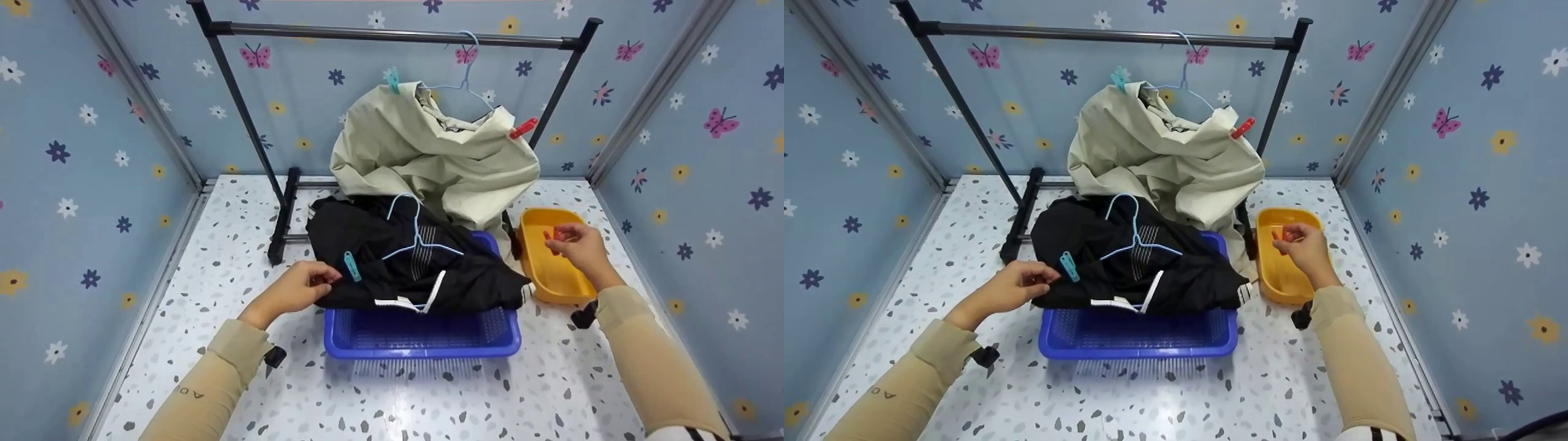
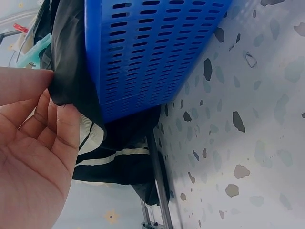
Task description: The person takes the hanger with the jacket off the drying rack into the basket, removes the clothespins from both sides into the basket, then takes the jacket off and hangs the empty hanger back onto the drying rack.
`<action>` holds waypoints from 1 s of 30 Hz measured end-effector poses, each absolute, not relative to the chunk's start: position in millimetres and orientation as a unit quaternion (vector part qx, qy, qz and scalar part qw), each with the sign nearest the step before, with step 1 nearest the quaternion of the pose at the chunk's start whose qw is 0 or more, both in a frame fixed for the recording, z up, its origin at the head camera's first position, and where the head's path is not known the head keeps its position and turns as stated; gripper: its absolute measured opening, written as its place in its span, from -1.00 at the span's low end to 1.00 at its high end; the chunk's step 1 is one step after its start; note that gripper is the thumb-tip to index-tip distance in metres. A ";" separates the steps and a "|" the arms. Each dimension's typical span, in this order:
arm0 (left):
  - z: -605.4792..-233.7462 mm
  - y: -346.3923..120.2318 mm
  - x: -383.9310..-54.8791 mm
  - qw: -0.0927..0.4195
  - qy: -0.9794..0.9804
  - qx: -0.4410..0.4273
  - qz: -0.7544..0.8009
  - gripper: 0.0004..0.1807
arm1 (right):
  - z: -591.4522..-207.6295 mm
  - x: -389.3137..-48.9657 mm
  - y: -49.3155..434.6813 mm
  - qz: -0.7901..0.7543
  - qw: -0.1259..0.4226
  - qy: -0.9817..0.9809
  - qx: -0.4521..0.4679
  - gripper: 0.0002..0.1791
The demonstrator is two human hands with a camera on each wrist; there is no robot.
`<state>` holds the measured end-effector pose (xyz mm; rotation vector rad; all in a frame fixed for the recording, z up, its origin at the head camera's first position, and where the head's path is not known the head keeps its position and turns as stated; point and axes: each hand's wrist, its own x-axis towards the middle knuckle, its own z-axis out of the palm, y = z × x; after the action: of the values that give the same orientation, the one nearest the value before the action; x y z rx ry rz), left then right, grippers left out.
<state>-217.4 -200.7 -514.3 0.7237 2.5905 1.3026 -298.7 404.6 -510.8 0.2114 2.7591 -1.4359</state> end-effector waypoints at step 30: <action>-515.4 -205.4 -214.1 0.082 0.863 0.238 0.437 -0.82 | -563.1 -304.6 421.9 -0.404 0.160 0.899 0.057 -0.40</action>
<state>-214.1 -205.4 -515.4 0.7119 2.5787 1.3070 -304.6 421.9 -563.1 0.1614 2.5673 -1.1554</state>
